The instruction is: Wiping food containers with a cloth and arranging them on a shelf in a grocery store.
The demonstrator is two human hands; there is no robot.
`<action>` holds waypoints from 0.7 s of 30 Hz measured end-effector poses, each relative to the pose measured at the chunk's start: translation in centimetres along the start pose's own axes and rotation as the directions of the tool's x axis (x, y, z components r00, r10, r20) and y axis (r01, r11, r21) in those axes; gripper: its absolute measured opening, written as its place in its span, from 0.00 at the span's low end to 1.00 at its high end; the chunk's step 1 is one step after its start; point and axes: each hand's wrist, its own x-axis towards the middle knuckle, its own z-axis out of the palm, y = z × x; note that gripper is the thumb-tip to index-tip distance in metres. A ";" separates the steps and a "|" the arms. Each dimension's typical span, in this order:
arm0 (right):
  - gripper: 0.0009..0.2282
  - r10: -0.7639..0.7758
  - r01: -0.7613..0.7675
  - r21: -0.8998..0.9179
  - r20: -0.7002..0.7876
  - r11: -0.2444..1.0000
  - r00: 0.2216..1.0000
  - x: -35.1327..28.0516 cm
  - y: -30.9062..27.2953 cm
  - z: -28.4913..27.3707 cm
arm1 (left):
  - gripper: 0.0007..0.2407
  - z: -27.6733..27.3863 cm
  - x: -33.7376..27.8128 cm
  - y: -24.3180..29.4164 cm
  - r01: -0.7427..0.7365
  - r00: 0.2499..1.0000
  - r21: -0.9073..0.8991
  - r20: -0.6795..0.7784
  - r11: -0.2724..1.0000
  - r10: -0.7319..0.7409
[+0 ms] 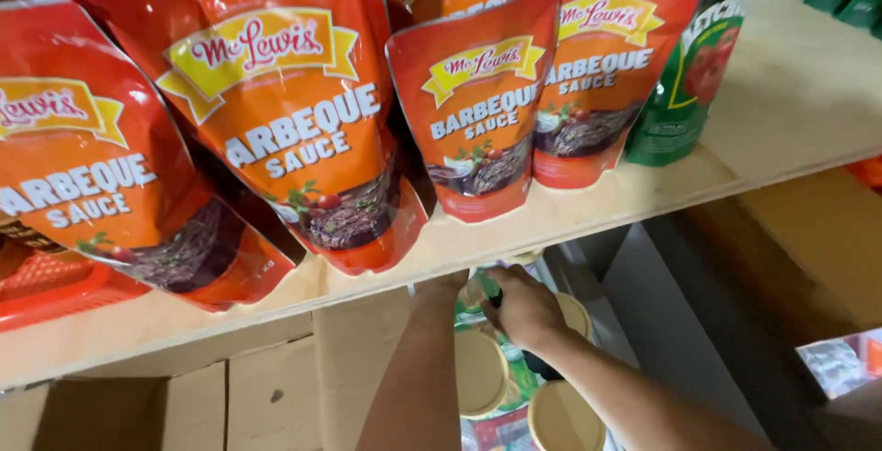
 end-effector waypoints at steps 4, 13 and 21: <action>0.26 0.084 -0.082 -0.080 0.028 0.993 0.996 0.9 -1.8 -0.4 | 0.19 0.1 -2.2 -1.3 0.085 0.990 0.066 0.106 0.994 -0.092; 0.22 0.001 0.000 -0.178 0.008 0.984 1.000 5.2 -0.2 4.2 | 0.26 -4.6 -3.5 -2.2 0.164 0.925 0.271 0.291 0.948 -0.244; 0.28 -0.037 0.027 -0.153 -0.058 0.988 0.998 5.9 -1.9 3.2 | 0.33 -8.5 -3.7 -0.7 0.190 0.841 0.422 0.395 0.886 -0.369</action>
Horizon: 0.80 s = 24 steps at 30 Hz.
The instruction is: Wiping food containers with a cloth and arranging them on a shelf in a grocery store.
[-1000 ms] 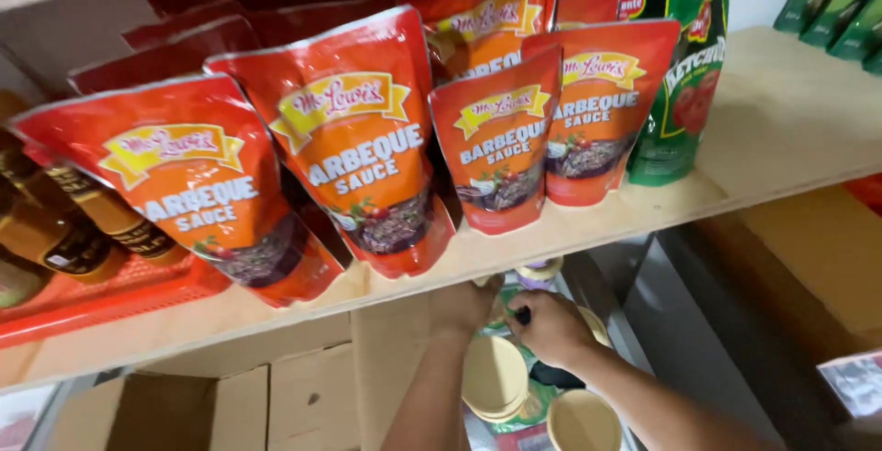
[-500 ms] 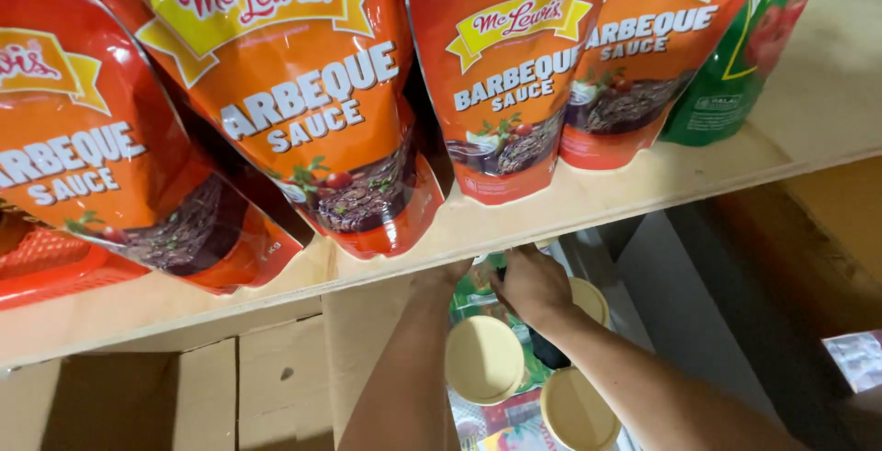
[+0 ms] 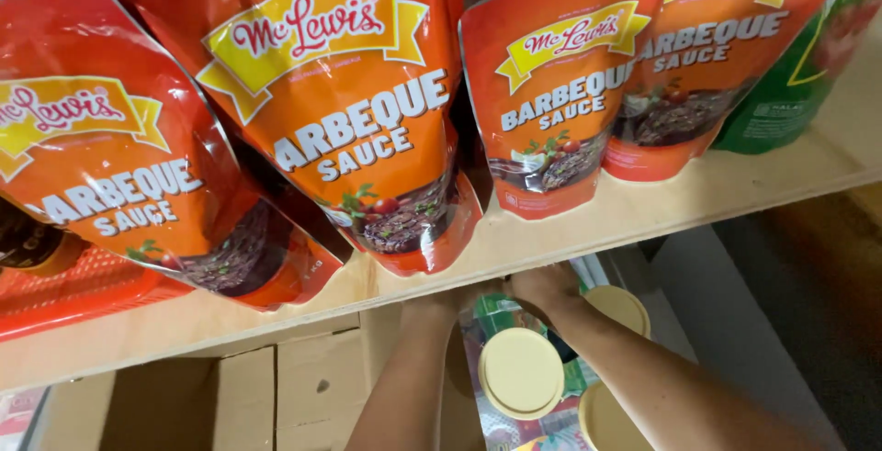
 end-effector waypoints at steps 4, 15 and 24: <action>0.35 -0.101 0.101 -0.022 0.029 0.995 0.994 -0.6 0.4 -0.9 | 0.37 -0.5 -1.2 0.7 0.028 0.996 0.069 0.088 0.997 -0.034; 0.29 -0.160 0.182 0.170 -0.132 0.969 0.978 -5.9 -1.5 -9.7 | 0.49 -0.2 -2.0 1.3 0.107 0.975 0.082 0.189 0.991 -0.121; 0.25 -0.210 0.227 0.089 -0.167 0.970 0.963 -12.9 -2.0 -17.4 | 0.19 -3.4 -11.5 4.9 -0.229 0.963 -0.513 -0.242 0.827 0.117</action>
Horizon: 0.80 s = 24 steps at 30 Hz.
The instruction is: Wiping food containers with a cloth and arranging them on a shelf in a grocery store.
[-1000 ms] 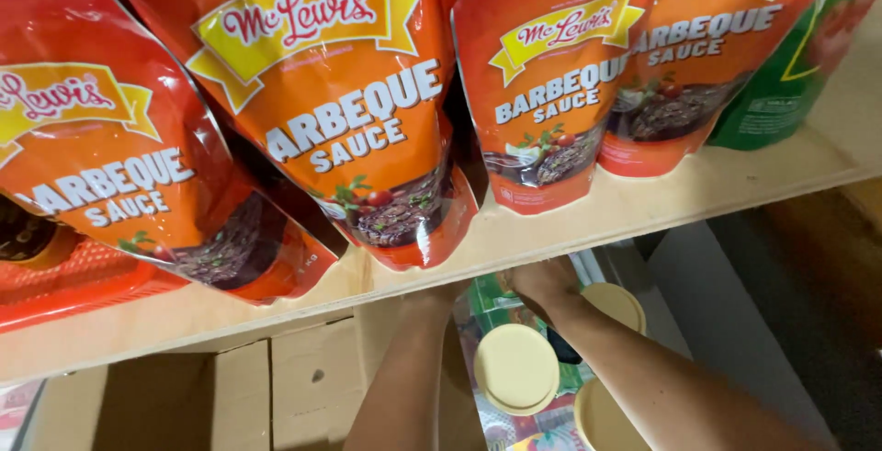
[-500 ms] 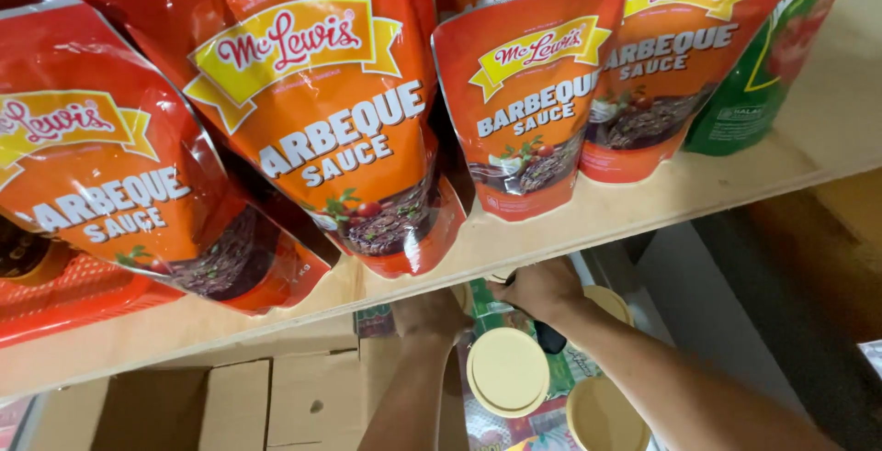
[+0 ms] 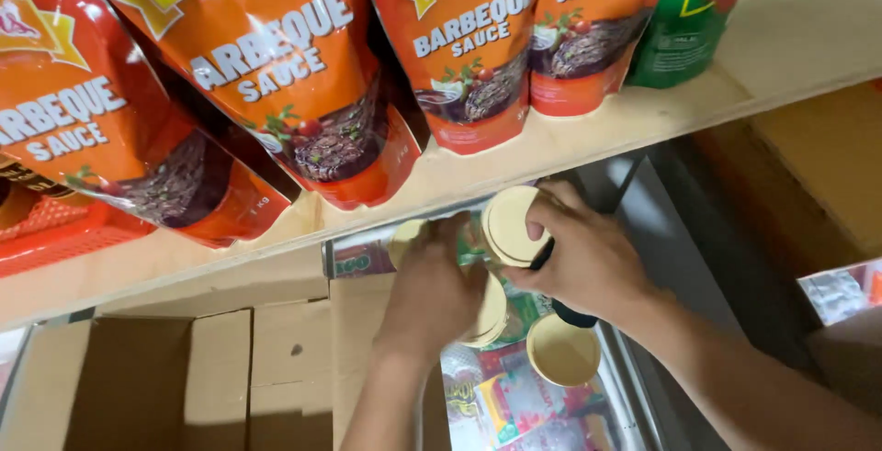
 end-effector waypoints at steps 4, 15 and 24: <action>0.23 0.013 -0.015 0.042 0.048 0.999 0.999 -1.9 -1.9 -5.2 | 0.40 1.6 -3.9 3.6 -0.300 0.953 -0.245 -0.118 0.922 0.279; 0.14 0.184 -0.157 0.206 -0.124 0.966 0.975 -6.5 -0.6 -10.4 | 0.44 9.2 -9.1 9.2 -0.092 0.996 -0.772 -0.073 0.629 0.056; 0.29 -0.494 0.544 -0.162 0.268 0.823 0.827 -14.3 1.6 -6.4 | 0.35 12.7 -12.1 7.4 -0.357 0.927 -0.698 -0.344 0.621 0.147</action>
